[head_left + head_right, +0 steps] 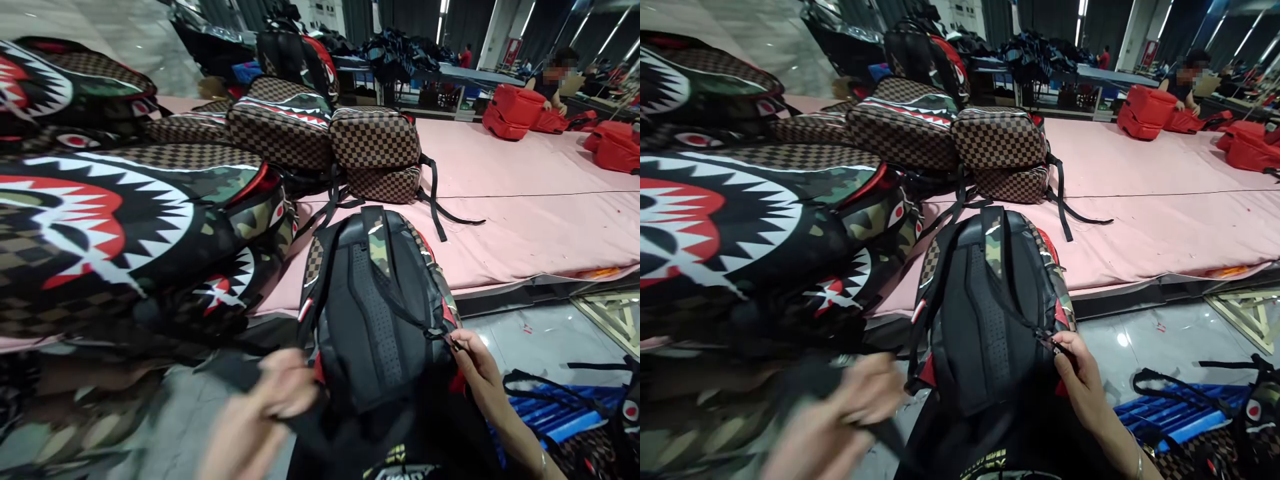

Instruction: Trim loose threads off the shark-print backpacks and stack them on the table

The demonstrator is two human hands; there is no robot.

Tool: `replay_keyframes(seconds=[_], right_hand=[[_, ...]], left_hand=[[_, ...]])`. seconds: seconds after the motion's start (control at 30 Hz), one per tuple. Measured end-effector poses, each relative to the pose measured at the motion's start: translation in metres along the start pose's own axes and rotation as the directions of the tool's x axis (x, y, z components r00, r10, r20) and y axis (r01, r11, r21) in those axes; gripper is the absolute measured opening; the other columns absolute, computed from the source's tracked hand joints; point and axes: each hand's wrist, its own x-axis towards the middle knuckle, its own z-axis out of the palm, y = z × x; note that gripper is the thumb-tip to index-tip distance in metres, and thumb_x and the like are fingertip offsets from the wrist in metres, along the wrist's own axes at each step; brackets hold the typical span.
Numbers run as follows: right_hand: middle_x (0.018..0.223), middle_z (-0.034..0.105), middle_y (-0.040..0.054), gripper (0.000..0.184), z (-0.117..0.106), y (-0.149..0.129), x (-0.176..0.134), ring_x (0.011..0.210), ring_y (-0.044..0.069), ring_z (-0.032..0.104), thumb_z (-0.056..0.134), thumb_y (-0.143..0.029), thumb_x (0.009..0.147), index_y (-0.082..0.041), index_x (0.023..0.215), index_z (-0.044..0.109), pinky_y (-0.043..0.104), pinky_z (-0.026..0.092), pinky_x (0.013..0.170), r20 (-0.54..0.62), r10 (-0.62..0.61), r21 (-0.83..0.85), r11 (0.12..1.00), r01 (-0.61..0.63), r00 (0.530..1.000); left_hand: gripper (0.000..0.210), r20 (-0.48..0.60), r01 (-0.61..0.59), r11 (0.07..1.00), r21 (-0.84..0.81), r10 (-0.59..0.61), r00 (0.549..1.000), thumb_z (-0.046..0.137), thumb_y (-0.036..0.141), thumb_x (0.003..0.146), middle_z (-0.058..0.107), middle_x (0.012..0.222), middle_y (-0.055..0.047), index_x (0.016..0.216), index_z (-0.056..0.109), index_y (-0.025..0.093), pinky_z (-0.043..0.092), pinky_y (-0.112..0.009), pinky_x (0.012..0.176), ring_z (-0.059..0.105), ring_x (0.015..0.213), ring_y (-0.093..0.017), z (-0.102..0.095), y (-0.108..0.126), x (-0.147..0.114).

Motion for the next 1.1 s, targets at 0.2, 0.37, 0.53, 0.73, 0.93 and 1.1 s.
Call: replay_keyframes(seconds=[0.2, 0.37, 0.53, 0.73, 0.93, 1.1], right_hand=[[0.089, 0.065, 0.0037, 0.028, 0.032, -0.029, 0.020, 0.084, 0.018, 0.060, 0.064, -0.035, 0.073, -0.019, 0.096, 0.062, 0.030, 0.048, 0.076, 0.331, 0.091, 0.030, 0.994, -0.107, 0.939], [0.052, 0.054, -0.0041, 0.026, 0.062, -0.030, 0.031, 0.046, 0.009, 0.049, 0.064, -0.040, 0.071, -0.016, 0.067, 0.055, 0.021, 0.039, 0.046, 0.475, 0.200, 0.115, 0.951, -0.286, 0.857], [0.056, 0.049, -0.0051, 0.025, 0.069, -0.027, 0.034, 0.050, 0.007, 0.044, 0.059, -0.038, 0.076, -0.016, 0.067, 0.050, 0.019, 0.035, 0.048, 0.344, 0.180, 0.105, 0.968, -0.229, 0.921], [0.094, 0.059, 0.0038, 0.020, 0.056, -0.037, 0.021, 0.084, 0.015, 0.055, 0.046, -0.026, 0.088, -0.020, 0.106, 0.050, 0.028, 0.042, 0.074, 0.189, -0.184, -0.160, 0.963, 0.215, 0.964], [0.080, 0.058, 0.0040, 0.014, 0.053, -0.031, 0.019, 0.073, 0.016, 0.053, 0.047, -0.026, 0.089, -0.019, 0.100, 0.053, 0.029, 0.042, 0.065, 0.310, -0.389, -0.320, 0.817, 0.480, 0.868], [0.078, 0.059, 0.0038, 0.012, 0.054, -0.023, 0.023, 0.071, 0.016, 0.053, 0.045, -0.025, 0.090, -0.020, 0.097, 0.054, 0.029, 0.041, 0.063, 0.333, -0.430, -0.325, 0.783, 0.531, 0.839]], left_hand=[[0.010, 0.783, 0.703, 0.711, 0.015, -0.446, 0.434, 0.060, 0.015, 0.065, 0.043, 0.056, 0.002, 0.070, 0.051, 0.014, 0.015, -0.017, 0.040, 0.026, 0.041, -0.002, 0.059, -0.051, -0.012], [0.008, 0.725, 0.609, 0.789, 0.077, -0.464, 0.509, 0.056, 0.021, 0.074, 0.052, 0.053, 0.000, 0.073, 0.055, 0.013, 0.025, -0.019, 0.038, 0.039, 0.037, -0.006, 0.059, -0.060, -0.018], [0.017, 0.346, 0.139, 0.985, 0.098, -0.165, 0.924, 0.059, 0.032, 0.078, 0.061, 0.057, 0.001, 0.081, 0.060, 0.015, 0.041, -0.021, 0.057, 0.054, 0.053, -0.010, 0.051, -0.066, -0.022], [0.020, 0.172, 0.035, 0.994, 0.102, -0.052, 0.984, 0.060, 0.032, 0.078, 0.060, 0.052, 0.003, 0.087, 0.065, 0.015, 0.042, -0.020, 0.058, 0.053, 0.049, -0.009, 0.040, -0.067, -0.020], [0.018, 0.134, 0.037, 0.994, 0.106, -0.052, 0.990, 0.063, 0.030, 0.074, 0.062, 0.053, 0.002, 0.084, 0.067, 0.015, 0.042, -0.020, 0.054, 0.052, 0.046, -0.009, 0.040, -0.063, -0.020], [0.017, 0.140, 0.047, 0.989, 0.139, -0.066, 0.988, 0.062, 0.029, 0.075, 0.061, 0.049, 0.002, 0.081, 0.068, 0.014, 0.040, -0.019, 0.053, 0.051, 0.044, -0.008, 0.041, -0.060, -0.024]])
